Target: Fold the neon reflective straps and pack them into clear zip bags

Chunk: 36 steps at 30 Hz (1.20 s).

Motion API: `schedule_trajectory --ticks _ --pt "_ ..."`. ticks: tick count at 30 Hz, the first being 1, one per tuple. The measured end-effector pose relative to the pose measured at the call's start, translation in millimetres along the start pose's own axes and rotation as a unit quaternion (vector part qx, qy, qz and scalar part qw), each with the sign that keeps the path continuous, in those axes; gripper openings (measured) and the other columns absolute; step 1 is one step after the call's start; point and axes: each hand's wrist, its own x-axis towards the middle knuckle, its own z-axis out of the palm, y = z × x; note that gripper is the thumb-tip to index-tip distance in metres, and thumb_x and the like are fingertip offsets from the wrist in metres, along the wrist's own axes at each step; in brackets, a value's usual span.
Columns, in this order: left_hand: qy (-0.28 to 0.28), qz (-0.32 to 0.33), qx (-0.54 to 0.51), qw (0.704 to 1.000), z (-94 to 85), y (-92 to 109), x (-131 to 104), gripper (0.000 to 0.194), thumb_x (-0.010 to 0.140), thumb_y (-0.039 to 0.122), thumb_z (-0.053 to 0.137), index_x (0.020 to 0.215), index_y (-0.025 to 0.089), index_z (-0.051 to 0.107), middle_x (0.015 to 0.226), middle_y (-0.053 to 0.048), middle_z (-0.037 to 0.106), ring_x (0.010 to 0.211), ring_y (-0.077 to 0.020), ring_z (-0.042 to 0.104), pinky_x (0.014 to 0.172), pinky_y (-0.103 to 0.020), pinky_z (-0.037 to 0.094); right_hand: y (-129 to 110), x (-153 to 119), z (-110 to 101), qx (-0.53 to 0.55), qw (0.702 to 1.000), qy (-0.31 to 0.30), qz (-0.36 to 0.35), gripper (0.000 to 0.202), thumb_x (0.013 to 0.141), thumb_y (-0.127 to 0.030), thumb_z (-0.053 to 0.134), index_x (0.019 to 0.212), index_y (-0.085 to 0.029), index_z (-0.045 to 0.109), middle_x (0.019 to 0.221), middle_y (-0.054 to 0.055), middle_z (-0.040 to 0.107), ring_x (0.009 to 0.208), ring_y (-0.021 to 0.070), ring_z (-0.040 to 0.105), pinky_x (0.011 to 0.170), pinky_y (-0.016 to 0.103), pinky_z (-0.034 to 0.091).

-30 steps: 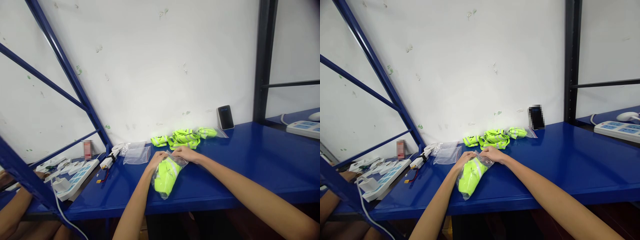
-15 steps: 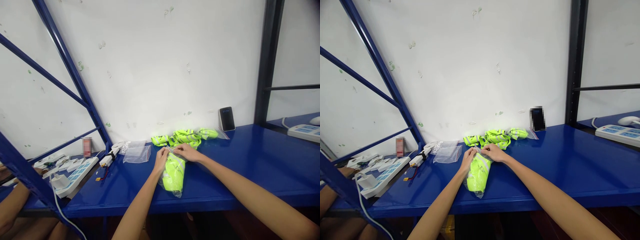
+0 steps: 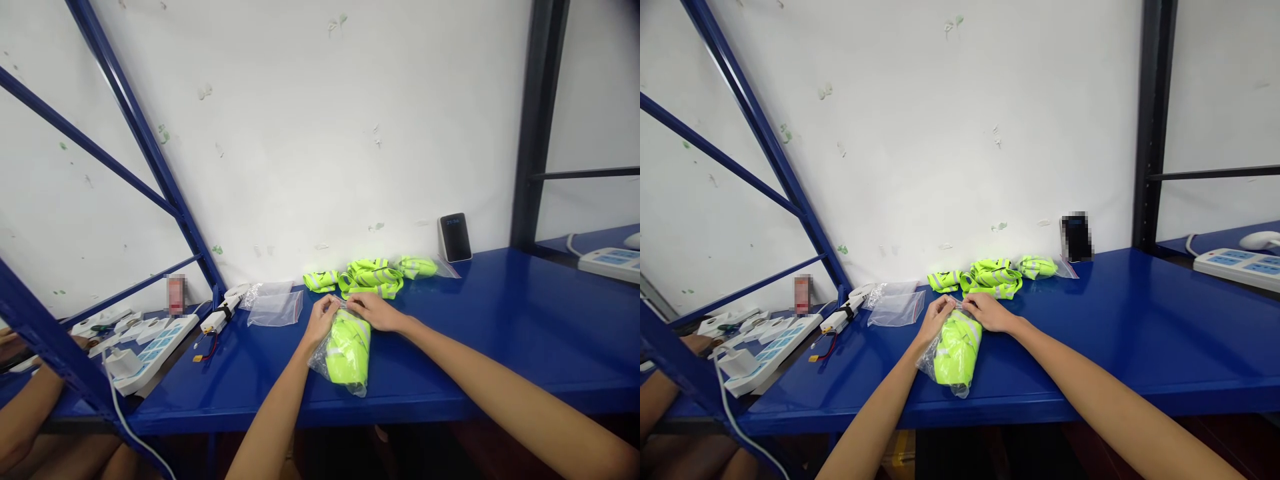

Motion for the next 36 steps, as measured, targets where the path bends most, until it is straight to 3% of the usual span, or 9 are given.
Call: schedule_trajectory --ticks 13,25,31,36 --pt "0.022 -0.044 -0.090 0.995 1.9 -1.7 -1.1 0.033 0.073 0.045 0.069 0.071 0.014 0.058 0.064 0.002 0.054 0.058 -0.0096 0.046 0.059 -0.022 0.033 -1.7 -0.2 -3.2 -0.004 1.000 -0.024 0.002 0.028 0.095 -0.037 0.042 0.086 -0.016 0.058 0.079 0.003 0.059 0.071 0.0160 0.051 0.065 0.027 0.037" --pt "-0.037 -0.014 -0.081 0.996 0.3 -10.0 0.9 0.033 0.081 0.048 0.063 0.080 0.015 0.056 0.078 0.000 0.057 0.071 -0.0120 0.051 0.068 -0.023 0.039 6.5 1.5 -1.1 -0.019 1.000 -0.009 -0.013 0.020 0.092 -0.030 0.047 0.083 -0.016 0.058 0.074 0.001 0.059 0.065 0.0135 0.051 0.060 0.024 0.035" --pt "-0.034 -0.032 -0.088 0.995 1.1 -3.1 -1.1 0.032 0.079 0.045 0.066 0.076 0.015 0.055 0.074 0.001 0.057 0.068 -0.0109 0.051 0.066 -0.022 0.038 4.9 0.8 -0.1 -0.001 1.000 -0.002 -0.017 0.016 0.088 -0.026 0.050 0.080 -0.015 0.060 0.068 0.000 0.058 0.061 0.0122 0.049 0.056 0.023 0.034" --pt "-0.058 -0.066 -0.111 0.990 -1.6 -6.3 0.5 0.032 0.073 0.042 0.072 0.081 0.012 0.066 0.078 -0.004 0.065 0.071 -0.0142 0.058 0.068 -0.025 0.042 -0.7 -1.2 -1.0 0.014 1.000 0.002 -0.015 0.020 0.088 -0.029 0.051 0.081 -0.015 0.063 0.069 0.000 0.060 0.062 0.0122 0.049 0.057 0.023 0.034"
